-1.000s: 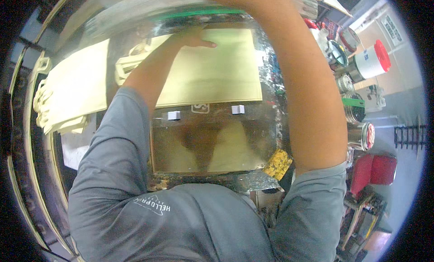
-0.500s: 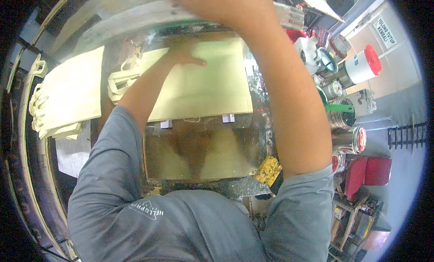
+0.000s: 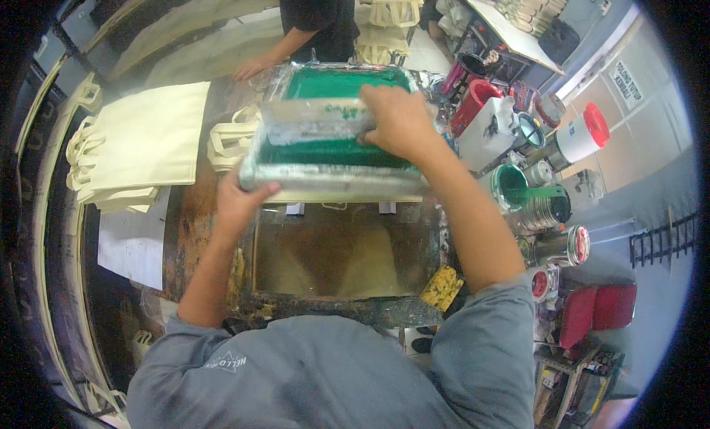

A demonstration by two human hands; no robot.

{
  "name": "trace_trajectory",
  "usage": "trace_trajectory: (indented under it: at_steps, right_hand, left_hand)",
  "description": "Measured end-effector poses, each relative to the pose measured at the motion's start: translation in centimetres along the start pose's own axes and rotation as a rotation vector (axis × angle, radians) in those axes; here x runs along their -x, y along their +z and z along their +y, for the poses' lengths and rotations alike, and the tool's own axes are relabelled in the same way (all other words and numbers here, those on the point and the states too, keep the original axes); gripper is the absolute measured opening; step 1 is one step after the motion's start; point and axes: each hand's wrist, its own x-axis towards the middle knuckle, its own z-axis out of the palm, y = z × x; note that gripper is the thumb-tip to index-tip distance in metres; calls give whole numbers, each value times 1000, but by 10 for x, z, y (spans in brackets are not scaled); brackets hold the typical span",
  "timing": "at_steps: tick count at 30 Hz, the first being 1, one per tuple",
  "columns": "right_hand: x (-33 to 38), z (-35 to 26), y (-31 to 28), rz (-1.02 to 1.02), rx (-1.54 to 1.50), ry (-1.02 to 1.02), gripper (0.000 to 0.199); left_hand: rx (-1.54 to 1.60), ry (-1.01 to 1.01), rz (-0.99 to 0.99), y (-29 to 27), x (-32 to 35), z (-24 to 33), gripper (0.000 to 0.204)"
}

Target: The person performs screen printing on fabric bags by placing each bag onto a printing plate, lowering the screen, and using a squeegee to spread green ink across the design.

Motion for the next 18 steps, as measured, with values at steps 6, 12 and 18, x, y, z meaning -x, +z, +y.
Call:
trace_trajectory:
  at_steps: [6,12,18]
  right_hand:
    - [51,-17,33,-135,-48,31,58]
    - [86,-44,71,-33,77,10,51]
    - [-17,16,135,167,178,21,47]
  left_hand:
    - [-323,253,166,17,41,-119,101]
    - [-440,236,201,22,52,-135,109]
    - [-556,313,199,17,50,-132,112]
